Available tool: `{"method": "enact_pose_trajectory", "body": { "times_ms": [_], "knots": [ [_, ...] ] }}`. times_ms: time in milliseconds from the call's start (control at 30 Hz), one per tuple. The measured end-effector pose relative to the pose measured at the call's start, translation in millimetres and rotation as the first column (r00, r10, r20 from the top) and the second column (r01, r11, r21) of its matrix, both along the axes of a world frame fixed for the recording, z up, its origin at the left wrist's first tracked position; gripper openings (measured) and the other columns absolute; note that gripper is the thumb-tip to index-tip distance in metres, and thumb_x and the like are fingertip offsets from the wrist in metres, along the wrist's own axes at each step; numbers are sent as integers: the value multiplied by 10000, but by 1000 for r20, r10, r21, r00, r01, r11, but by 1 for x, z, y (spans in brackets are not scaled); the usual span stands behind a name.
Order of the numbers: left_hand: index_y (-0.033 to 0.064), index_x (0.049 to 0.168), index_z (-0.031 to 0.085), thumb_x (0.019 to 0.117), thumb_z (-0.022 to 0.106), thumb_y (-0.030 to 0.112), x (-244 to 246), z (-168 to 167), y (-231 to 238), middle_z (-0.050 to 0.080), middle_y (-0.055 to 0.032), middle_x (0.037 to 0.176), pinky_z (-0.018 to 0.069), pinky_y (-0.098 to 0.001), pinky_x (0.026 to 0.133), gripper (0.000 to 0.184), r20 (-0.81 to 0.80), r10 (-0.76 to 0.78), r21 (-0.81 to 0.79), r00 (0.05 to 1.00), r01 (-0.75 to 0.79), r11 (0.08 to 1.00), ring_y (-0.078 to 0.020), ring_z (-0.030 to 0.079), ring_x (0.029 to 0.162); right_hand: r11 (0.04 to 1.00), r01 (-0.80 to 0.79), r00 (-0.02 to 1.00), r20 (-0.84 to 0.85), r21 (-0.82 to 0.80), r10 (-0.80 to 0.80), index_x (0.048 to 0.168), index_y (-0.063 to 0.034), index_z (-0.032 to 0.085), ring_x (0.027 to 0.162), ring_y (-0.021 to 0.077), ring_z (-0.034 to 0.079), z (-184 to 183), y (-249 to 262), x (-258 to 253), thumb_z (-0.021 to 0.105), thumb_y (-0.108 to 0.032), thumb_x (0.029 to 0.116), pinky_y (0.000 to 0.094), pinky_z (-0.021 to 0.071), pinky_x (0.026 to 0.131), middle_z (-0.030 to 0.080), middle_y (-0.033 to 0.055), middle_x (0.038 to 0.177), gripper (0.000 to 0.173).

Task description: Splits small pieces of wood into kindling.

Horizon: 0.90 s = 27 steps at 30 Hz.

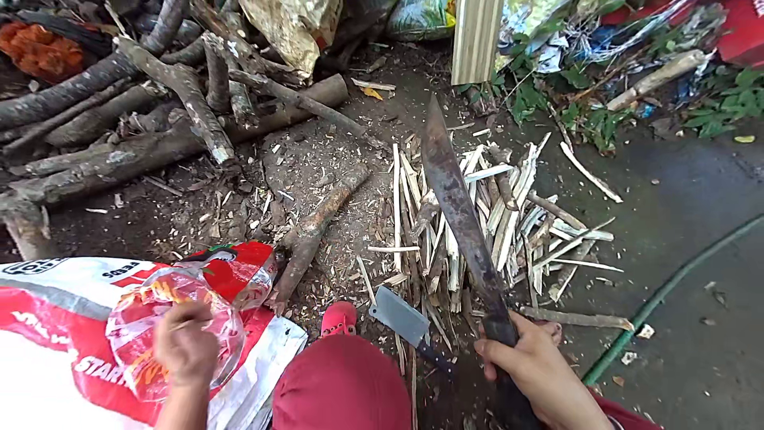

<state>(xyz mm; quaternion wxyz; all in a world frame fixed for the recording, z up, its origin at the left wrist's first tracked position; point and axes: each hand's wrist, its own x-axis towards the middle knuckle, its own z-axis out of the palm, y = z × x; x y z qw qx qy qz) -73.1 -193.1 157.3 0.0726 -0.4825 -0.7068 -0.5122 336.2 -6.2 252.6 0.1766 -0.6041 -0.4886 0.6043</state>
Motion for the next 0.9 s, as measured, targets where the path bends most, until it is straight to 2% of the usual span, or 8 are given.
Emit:
{"method": "enact_pose_trajectory", "body": {
  "times_ms": [67, 133, 233, 333, 433, 533, 667, 900],
  "knots": [
    [70, 1131, 550, 1132, 254, 423, -22, 0, -26, 632, 104, 903, 524, -155, 794, 461, -65, 144, 33, 987, -142, 989, 92, 604, 829, 1000, -2, 1000, -13, -11, 2, 997, -73, 607, 440, 89, 581, 1, -1, -2, 697, -74, 689, 255, 531, 432, 630, -27, 634, 320],
    [-229, 1197, 490, 1081, 319, 194, -28, -2, -41, 627, -297, 998, 521, -355, 875, 471, -70, 293, -142, 954, -300, 943, -224, 630, 899, 1000, -16, 1000, -15, -17, 16, 1005, -74, 606, 441, 89, 580, 3, -2, -3, 698, -72, 692, 251, 528, 432, 625, -25, 638, 327],
    [-256, 1359, 396, 982, 533, 188, -21, 0, -35, 439, -509, 1360, 393, -553, 1115, 598, -144, 410, -270, 900, -435, 859, -581, 477, 1287, 1000, -25, 1000, -17, -7, 25, 1029, -59, 604, 441, 86, 574, 3, -4, -3, 701, -59, 700, 242, 521, 431, 624, -16, 662, 342],
    [-263, 1244, 494, 962, 630, 188, 1, 9, 3, 469, -526, 1307, 320, -673, 1128, 549, -295, 298, -181, 908, -359, 916, -688, 429, 1273, 999, -35, 999, -7, -3, 35, 1042, -61, 611, 455, 87, 581, 2, -3, -1, 704, -76, 698, 242, 527, 440, 631, -17, 688, 356],
    [-143, 1225, 632, 983, 609, 91, 36, 2, 72, 622, -387, 1241, 411, -705, 1060, 338, -108, -128, -541, 986, 50, 840, -578, 574, 1214, 1000, -26, 1000, -5, -13, 26, 1045, -52, 607, 458, 94, 580, 2, 0, -1, 699, -56, 708, 243, 522, 441, 627, -8, 682, 349],
    [-71, 1252, 676, 1012, 558, 54, 74, -58, 139, 656, -294, 1291, 430, -636, 1095, 295, 151, -571, -801, 807, 439, 407, -484, 596, 1263, 1000, -11, 1000, -4, -17, 11, 1063, -42, 610, 457, 99, 581, -1, 2, -1, 698, -35, 717, 245, 522, 439, 631, 4, 688, 357],
    [-47, 1348, 602, 1029, 457, -50, 117, -136, 175, 572, -273, 1403, 352, -611, 1156, 350, 323, -822, -913, 469, 384, -140, -464, 515, 1348, 1000, -8, 999, 48, -14, 8, 1085, -38, 616, 467, 99, 588, -4, 5, 1, 707, -50, 717, 251, 523, 446, 638, 7, 693, 380],
    [-76, 1283, 609, 1026, 473, -33, 122, -160, 190, 582, -289, 1369, 352, -608, 1148, 294, 240, -835, -941, 494, 330, -75, -478, 494, 1359, 999, -8, 996, 92, -44, 12, 1082, -49, 620, 477, 107, 603, -13, 5, 8, 713, -83, 709, 262, 535, 455, 643, 6, 700, 386]
  ]
}}
